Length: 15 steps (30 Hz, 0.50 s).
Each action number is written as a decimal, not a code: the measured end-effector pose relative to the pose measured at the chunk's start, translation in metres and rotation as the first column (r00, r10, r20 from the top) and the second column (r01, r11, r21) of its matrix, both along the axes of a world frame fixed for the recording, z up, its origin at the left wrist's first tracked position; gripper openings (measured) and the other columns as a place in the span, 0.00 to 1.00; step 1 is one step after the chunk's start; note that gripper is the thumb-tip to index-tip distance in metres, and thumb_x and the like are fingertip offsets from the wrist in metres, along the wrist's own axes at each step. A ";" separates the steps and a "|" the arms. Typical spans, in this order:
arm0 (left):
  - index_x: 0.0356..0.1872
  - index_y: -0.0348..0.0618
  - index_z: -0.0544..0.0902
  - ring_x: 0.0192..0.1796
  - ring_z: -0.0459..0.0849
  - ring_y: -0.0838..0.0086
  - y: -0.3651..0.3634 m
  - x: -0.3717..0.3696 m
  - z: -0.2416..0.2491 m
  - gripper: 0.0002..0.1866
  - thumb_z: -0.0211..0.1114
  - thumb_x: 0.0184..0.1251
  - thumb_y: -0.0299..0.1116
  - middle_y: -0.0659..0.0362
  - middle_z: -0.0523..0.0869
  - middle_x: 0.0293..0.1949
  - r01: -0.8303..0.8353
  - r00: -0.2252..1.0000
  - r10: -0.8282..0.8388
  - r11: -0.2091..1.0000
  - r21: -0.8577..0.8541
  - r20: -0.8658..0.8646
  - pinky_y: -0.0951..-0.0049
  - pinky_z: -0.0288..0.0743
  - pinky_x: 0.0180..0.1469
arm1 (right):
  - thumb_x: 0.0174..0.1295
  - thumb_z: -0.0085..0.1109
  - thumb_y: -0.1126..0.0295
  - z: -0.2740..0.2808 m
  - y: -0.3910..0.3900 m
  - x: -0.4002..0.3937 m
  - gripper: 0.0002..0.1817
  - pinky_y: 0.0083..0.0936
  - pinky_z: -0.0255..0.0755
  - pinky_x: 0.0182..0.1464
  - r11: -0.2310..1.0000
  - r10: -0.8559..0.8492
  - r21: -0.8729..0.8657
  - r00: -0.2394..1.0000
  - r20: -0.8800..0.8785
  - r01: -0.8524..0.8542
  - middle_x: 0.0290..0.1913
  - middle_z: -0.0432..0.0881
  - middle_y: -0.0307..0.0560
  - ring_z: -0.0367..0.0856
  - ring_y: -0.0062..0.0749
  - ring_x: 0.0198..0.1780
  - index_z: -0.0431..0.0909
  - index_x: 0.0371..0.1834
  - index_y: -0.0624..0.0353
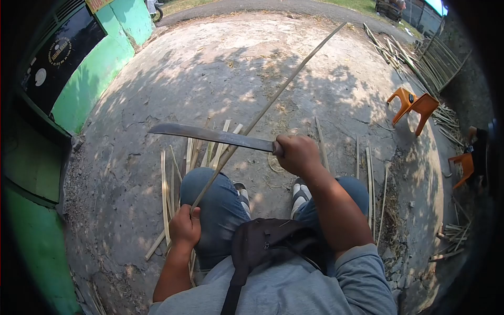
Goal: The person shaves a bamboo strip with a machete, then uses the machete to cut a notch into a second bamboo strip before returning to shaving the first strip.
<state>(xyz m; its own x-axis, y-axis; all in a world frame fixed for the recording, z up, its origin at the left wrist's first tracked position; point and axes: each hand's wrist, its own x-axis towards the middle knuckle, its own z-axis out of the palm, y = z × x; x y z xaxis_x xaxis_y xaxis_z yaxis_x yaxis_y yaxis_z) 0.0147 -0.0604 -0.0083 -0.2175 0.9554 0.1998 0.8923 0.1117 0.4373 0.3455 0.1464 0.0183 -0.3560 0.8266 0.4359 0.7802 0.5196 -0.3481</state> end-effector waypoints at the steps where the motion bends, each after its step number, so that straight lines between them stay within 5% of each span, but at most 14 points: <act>1: 0.38 0.42 0.81 0.35 0.85 0.37 0.000 0.001 0.000 0.25 0.56 0.83 0.56 0.43 0.85 0.30 0.002 1.000 -0.002 1.000 0.006 -0.003 0.43 0.75 0.37 | 0.62 0.67 0.61 -0.003 -0.003 -0.010 0.09 0.46 0.78 0.37 0.996 0.062 0.059 0.993 0.100 -0.069 0.26 0.85 0.48 0.88 0.50 0.32 0.81 0.30 0.51; 3: 0.38 0.42 0.81 0.35 0.84 0.37 0.001 0.000 0.002 0.25 0.56 0.83 0.56 0.44 0.85 0.30 0.011 1.000 -0.011 1.000 0.011 -0.013 0.43 0.75 0.36 | 0.63 0.66 0.61 -0.003 -0.011 -0.022 0.09 0.45 0.77 0.36 0.970 0.140 0.179 0.979 0.148 -0.166 0.24 0.84 0.47 0.88 0.49 0.30 0.79 0.28 0.51; 6: 0.38 0.42 0.81 0.33 0.84 0.38 -0.004 -0.003 0.003 0.25 0.56 0.83 0.56 0.44 0.84 0.29 0.015 0.999 -0.014 1.000 0.020 -0.031 0.43 0.75 0.35 | 0.62 0.66 0.61 -0.001 -0.001 -0.015 0.09 0.47 0.77 0.36 0.995 0.057 0.082 0.994 0.093 -0.065 0.23 0.83 0.49 0.87 0.51 0.30 0.80 0.29 0.51; 9: 0.37 0.43 0.81 0.32 0.84 0.38 -0.004 -0.003 -0.001 0.25 0.56 0.82 0.56 0.45 0.84 0.28 0.001 0.999 0.002 0.998 0.055 -0.047 0.42 0.74 0.34 | 0.67 0.65 0.58 0.002 0.023 0.009 0.10 0.54 0.79 0.39 0.965 -0.247 -0.110 0.966 -0.081 0.238 0.29 0.86 0.56 0.88 0.58 0.36 0.85 0.34 0.51; 15: 0.33 0.43 0.77 0.32 0.84 0.37 0.003 0.004 0.012 0.26 0.57 0.82 0.58 0.44 0.84 0.27 0.012 0.995 -0.015 0.999 -0.033 -0.095 0.41 0.74 0.34 | 0.67 0.63 0.60 0.002 0.013 0.020 0.09 0.57 0.78 0.41 0.940 -0.287 -0.197 0.958 -0.012 0.279 0.32 0.86 0.57 0.86 0.62 0.39 0.83 0.36 0.53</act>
